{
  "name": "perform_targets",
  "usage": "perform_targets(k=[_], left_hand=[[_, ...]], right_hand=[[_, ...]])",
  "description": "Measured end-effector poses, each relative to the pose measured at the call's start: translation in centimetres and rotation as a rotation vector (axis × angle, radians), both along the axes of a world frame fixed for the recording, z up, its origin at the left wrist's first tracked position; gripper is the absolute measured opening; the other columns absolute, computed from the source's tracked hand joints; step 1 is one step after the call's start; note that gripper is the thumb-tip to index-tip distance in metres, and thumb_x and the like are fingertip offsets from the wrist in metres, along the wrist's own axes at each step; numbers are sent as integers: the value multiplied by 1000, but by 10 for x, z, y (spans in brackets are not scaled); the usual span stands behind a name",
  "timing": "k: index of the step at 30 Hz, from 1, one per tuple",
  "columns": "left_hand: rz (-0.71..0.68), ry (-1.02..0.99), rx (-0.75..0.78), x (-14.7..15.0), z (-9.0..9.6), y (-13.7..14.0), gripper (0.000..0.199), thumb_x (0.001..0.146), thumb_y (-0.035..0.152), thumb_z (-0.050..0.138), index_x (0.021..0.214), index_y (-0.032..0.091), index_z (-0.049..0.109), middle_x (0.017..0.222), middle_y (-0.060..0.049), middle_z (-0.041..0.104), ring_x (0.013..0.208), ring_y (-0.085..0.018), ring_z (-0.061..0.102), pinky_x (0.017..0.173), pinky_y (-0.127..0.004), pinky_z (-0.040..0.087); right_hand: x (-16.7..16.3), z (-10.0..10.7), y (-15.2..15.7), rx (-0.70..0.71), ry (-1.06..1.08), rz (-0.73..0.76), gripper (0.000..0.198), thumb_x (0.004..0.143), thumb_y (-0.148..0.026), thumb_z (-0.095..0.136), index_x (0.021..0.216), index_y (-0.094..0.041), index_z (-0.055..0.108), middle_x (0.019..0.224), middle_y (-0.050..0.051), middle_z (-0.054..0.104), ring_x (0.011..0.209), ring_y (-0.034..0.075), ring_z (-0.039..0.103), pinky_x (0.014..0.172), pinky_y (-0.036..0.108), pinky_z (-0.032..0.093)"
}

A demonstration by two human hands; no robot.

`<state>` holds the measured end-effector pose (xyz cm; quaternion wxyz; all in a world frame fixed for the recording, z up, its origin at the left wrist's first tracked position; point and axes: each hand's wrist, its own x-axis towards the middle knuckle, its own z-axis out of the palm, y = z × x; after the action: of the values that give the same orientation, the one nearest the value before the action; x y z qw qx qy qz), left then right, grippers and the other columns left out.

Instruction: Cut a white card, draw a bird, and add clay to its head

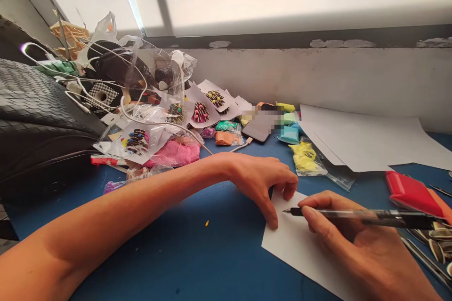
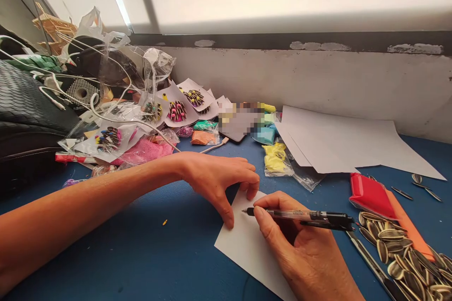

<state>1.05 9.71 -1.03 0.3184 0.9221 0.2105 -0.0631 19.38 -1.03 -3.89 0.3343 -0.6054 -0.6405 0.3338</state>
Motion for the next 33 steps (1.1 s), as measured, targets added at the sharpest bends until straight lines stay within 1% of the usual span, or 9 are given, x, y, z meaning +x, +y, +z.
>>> perform_targets(k=[3,5,8,10,17,24,26,30,33], left_hand=[[-5,-3,-6,0,-1,1,44,70,41,81,99,19,57,101,-2,55,103,-21,50,83,-29,42],[-10,-7,-13,0,0,1,42,70,40,80,99,20,57,101,-2,55,104,-21,50,83,-28,42],[-7,-12,-24,-1,0,2,39,71,37,78,100,20,57,101,-2,55,104,-20,50,82,-28,42],[-1,-13,-31,-1,0,2,38,71,34,77,99,20,57,101,-2,55,103,-19,50,82,-27,42],[-1,-34,-24,-1,-3,4,42,68,31,80,101,19,58,100,-2,55,100,-19,51,83,-27,43],[9,-32,-14,0,-2,2,43,68,31,80,103,18,57,99,-2,55,98,-18,52,82,-27,43],[13,-41,-11,1,-1,1,42,70,34,79,102,18,57,98,-2,56,99,-19,52,81,-27,42],[18,-38,3,2,-2,0,43,69,36,79,102,18,57,98,-2,55,98,-19,52,78,-27,42],[17,-31,4,2,-2,0,44,68,33,81,102,18,57,97,-1,55,97,-19,51,78,-26,42]], right_hand=[[6,1,6,-25,-14,95,29,80,-56,60,78,-29,69,62,-1,70,48,17,61,37,25,43],[7,2,6,-21,-5,71,30,80,-58,60,79,-29,69,63,0,70,53,19,64,40,25,46],[3,2,1,-48,-17,-81,35,80,-61,58,88,-29,71,62,-3,69,42,14,55,37,24,42],[0,2,-3,-67,-39,-143,38,81,-63,57,91,-30,71,62,-4,68,38,12,51,35,25,38],[-2,-2,-2,-30,-5,-124,34,80,-59,59,88,-29,72,62,-3,68,42,13,54,38,25,38],[1,-5,0,-25,0,-108,31,80,-57,61,87,-29,72,58,-4,65,42,12,50,37,23,35],[0,-5,1,-2,0,-94,29,80,-55,62,84,-29,73,57,-4,63,45,12,51,40,22,38],[-2,-5,1,19,70,-74,24,79,-51,64,83,-29,73,60,-4,66,54,14,59,50,21,48],[0,-6,2,11,74,-46,24,81,-51,63,88,-30,74,67,-3,71,56,15,62,50,21,50]])
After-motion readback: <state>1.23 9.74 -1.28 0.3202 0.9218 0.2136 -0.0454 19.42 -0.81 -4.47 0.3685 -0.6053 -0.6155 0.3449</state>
